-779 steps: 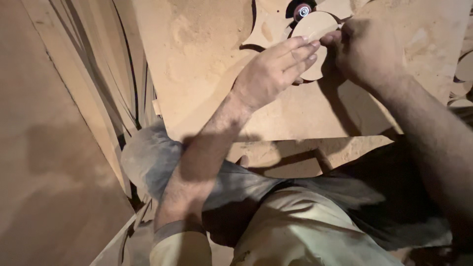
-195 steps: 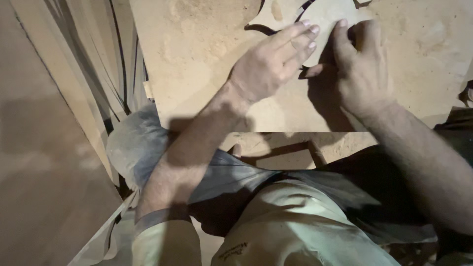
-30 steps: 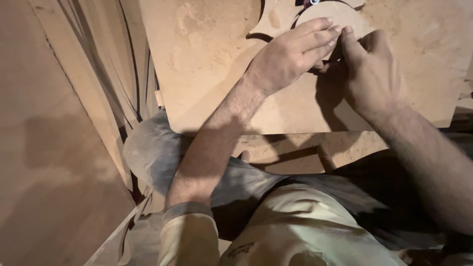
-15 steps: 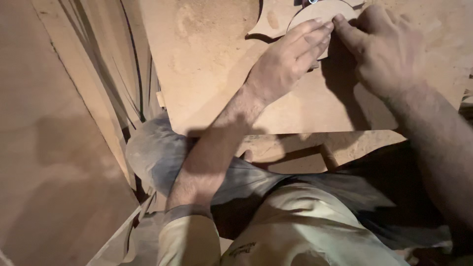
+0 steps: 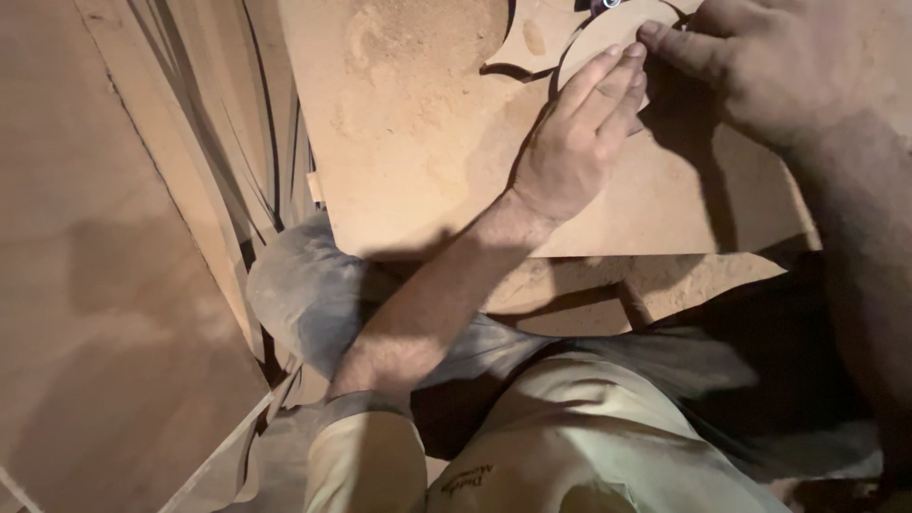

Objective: The person sits on the floor and sands the edges of small circular wooden pieces using a handheld sanding tool. They handle each piece individually, rotating it to smooth the perimeter, then place the finished pieces into a nearby wooden box.

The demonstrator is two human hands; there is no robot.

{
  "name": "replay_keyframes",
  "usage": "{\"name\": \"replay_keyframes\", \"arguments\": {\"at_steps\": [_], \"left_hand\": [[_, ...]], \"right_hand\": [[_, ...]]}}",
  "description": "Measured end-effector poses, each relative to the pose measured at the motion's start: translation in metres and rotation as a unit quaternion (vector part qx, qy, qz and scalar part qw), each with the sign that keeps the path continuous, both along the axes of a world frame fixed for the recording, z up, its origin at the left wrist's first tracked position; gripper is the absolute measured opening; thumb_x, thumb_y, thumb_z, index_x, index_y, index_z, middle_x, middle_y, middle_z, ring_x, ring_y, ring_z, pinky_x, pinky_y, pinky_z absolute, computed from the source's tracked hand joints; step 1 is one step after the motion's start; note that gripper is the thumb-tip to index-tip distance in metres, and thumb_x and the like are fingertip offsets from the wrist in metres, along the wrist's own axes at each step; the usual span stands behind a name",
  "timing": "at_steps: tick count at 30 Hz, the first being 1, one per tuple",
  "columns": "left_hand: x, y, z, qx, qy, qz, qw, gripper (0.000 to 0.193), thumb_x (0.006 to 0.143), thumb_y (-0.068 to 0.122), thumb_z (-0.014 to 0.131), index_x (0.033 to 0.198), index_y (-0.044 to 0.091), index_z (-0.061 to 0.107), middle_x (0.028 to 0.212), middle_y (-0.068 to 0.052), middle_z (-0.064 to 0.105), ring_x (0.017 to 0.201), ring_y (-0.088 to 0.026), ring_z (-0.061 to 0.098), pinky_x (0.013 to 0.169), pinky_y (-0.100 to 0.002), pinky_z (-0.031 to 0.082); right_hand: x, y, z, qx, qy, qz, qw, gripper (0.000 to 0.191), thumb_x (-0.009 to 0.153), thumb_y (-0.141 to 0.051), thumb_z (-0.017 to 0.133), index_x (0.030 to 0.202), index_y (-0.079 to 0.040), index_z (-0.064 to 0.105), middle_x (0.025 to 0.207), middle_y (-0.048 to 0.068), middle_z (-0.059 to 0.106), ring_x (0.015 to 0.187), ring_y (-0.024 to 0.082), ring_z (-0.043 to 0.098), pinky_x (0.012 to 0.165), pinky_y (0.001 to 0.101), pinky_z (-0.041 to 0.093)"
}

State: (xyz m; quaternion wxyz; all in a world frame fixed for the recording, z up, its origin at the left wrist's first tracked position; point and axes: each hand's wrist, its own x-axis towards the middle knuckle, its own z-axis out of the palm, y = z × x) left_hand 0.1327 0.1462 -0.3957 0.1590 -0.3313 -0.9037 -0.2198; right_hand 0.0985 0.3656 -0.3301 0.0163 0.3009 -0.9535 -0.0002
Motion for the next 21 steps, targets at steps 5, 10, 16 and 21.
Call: {"name": "replay_keyframes", "arguments": {"at_steps": [5,10,16,21], "left_hand": [[-0.029,-0.025,0.008,0.014,-0.032,-0.127,0.991,0.032,0.1,0.009,0.076,0.131,0.004,0.07,0.146,-0.009,0.062,0.14,-0.025,0.054,0.121,-0.033,0.049],[-0.051,-0.044,0.018,0.062,-0.068,-0.209,0.974,0.041,0.097,0.011,0.078,0.136,0.004,0.069,0.143,-0.004,0.064,0.138,-0.023,0.054,0.116,-0.033,0.054],[-0.046,-0.049,0.029,0.051,-0.07,-0.189,0.978,0.042,0.097,0.002,0.073,0.138,0.002,0.067,0.147,-0.004,0.061,0.143,-0.023,0.052,0.118,-0.029,0.055],[-0.043,-0.056,0.038,0.02,-0.086,-0.201,0.976,0.044,0.096,0.009,0.076,0.139,0.004,0.067,0.151,-0.002,0.057,0.144,-0.022,0.05,0.12,-0.032,0.052]], "right_hand": [[0.028,-0.024,0.001,-0.049,-0.1,-0.128,0.986,0.058,0.097,-0.01,0.071,0.153,-0.023,0.063,0.111,0.008,0.071,0.085,0.023,0.069,0.068,0.0347,0.056],[0.06,-0.045,-0.009,-0.242,-0.121,-0.21,0.94,0.039,0.108,-0.013,0.072,0.147,-0.009,0.066,0.111,0.019,0.066,0.091,0.032,0.066,0.072,0.0408,0.053],[0.047,-0.039,-0.014,-0.308,-0.101,-0.181,0.928,0.023,0.112,-0.009,0.07,0.135,-0.005,0.071,0.109,0.02,0.067,0.093,0.033,0.069,0.077,0.0413,0.056],[0.032,-0.032,-0.008,-0.278,-0.07,-0.115,0.951,0.033,0.106,-0.01,0.071,0.139,-0.01,0.072,0.115,0.018,0.067,0.097,0.033,0.07,0.082,0.0409,0.057]]}}
